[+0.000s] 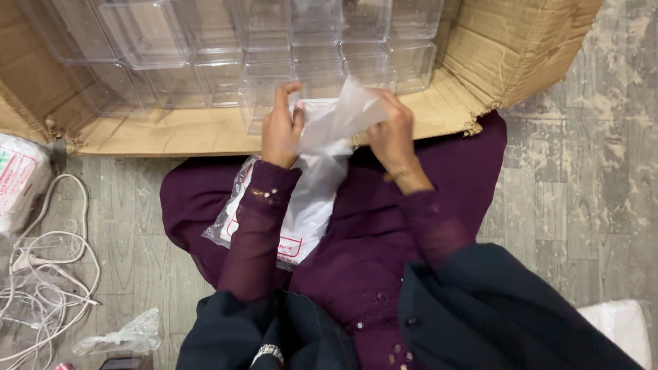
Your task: The person sits on the floor and opens clear plastic bags, removing clear plastic boxes from them. They stack the boxes into a large cardboard box, handle individual boxes to fit them together, and place other items into plastic bags.
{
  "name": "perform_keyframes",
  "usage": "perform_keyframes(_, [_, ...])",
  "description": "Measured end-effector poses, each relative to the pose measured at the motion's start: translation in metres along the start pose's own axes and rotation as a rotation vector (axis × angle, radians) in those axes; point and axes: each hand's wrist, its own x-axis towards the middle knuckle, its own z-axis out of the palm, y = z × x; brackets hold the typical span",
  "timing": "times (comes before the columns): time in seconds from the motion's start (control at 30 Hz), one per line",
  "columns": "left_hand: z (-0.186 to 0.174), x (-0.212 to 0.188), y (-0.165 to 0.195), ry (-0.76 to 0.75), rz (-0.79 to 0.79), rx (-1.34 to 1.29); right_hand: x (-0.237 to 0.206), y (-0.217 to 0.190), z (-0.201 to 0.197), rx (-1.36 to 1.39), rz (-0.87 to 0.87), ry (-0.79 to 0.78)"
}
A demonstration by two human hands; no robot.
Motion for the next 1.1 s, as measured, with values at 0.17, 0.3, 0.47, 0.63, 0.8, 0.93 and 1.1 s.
perform_keyframes(0.17, [0.027, -0.021, -0.016, -0.163, 0.309, -0.365, -0.052, 0.027, -0.032, 0.386, 0.48, 0.115])
perform_keyframes(0.3, [0.053, -0.023, -0.019, -0.191, -0.083, -0.562, -0.077, 0.075, -0.02, 0.072, 0.462, 0.047])
perform_keyframes(0.47, [0.05, -0.025, -0.005, -0.091, 0.192, 0.044, -0.083, 0.087, -0.017, 0.518, 0.491, 0.025])
perform_keyframes(0.63, [0.077, -0.017, 0.042, -0.177, 0.275, -0.102, -0.077, 0.044, -0.052, 1.296, 0.842, -0.4])
perform_keyframes(0.8, [0.099, -0.012, 0.063, -0.427, 0.206, -0.222, -0.112, 0.032, -0.084, 0.743, 0.809, -0.425])
perform_keyframes(0.93, [0.094, -0.011, 0.046, -0.6, 0.012, -0.614, -0.156, 0.091, -0.192, 0.915, 0.529, 0.335])
perform_keyframes(1.1, [0.082, -0.015, 0.018, -0.68, -0.117, -0.832, -0.223, 0.163, -0.26, 0.21, 0.858, 0.684])
